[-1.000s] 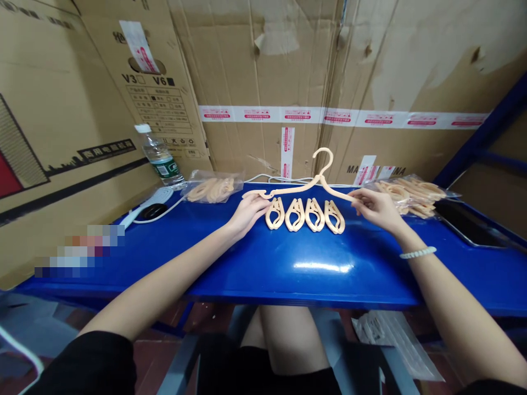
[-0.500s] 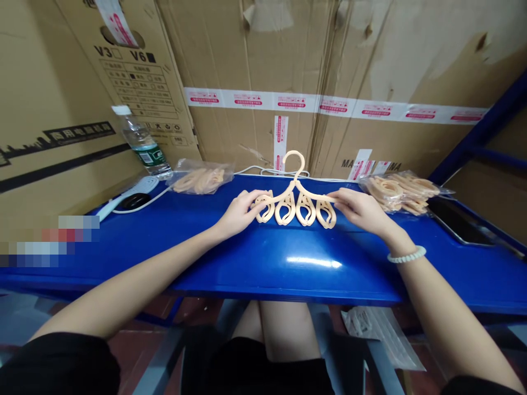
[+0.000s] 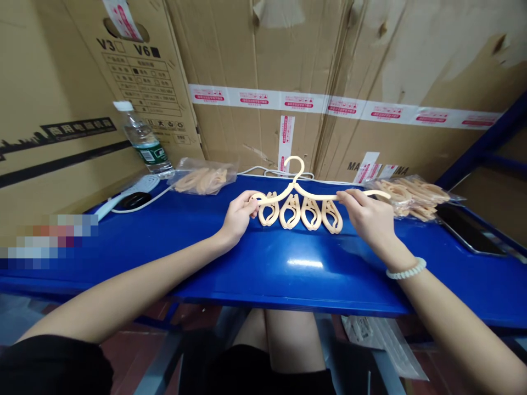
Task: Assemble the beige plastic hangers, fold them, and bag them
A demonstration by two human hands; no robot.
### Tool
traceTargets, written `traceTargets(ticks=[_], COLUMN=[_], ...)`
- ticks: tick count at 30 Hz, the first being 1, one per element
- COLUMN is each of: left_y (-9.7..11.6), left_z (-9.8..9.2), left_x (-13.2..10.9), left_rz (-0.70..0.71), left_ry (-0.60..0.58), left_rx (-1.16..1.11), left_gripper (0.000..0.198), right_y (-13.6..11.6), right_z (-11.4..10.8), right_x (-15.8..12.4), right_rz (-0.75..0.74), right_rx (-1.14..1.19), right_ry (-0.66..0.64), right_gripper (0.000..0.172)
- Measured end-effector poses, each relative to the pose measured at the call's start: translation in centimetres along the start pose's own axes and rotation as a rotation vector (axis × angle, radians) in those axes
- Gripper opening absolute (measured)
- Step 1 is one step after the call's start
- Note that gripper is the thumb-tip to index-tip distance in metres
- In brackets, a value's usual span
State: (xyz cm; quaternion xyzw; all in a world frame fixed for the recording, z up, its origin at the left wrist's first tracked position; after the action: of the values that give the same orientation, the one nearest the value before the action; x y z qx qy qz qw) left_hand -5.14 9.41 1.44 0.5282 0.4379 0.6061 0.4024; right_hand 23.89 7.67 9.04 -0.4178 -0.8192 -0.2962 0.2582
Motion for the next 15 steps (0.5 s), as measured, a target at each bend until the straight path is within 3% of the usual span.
traceTargets(ticks=[4, 9, 15], left_y=[0.3, 1.0, 1.0], left_z=[0.0, 0.3, 0.6], left_x=[-0.3, -0.6, -0.8], left_rz=[0.008, 0.047, 0.029], left_ry=[0.035, 0.033, 0.017], left_rx=[0.012, 0.013, 0.006], left_gripper=[0.012, 0.011, 0.017], right_y=[-0.5, 0.2, 2.4], right_z=[0.5, 0.3, 1.8], right_x=[-0.2, -0.1, -0.4], right_rz=[0.039, 0.182, 0.388], right_rx=[0.181, 0.603, 0.955], right_ry=[0.007, 0.190, 0.263], right_gripper=[0.029, 0.031, 0.053])
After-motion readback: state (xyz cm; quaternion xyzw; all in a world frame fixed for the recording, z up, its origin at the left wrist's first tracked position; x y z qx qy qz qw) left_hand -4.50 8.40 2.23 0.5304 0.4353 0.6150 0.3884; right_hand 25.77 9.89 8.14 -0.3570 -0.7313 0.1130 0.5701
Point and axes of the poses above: each hand's wrist, its own x-axis towards the middle knuckle, its own z-axis out of the palm, y = z × x, the point moved 7 cm from there along x, towards the middle knuckle, and after that the axes turned 2 degrees about x, right-handed, at the moved point
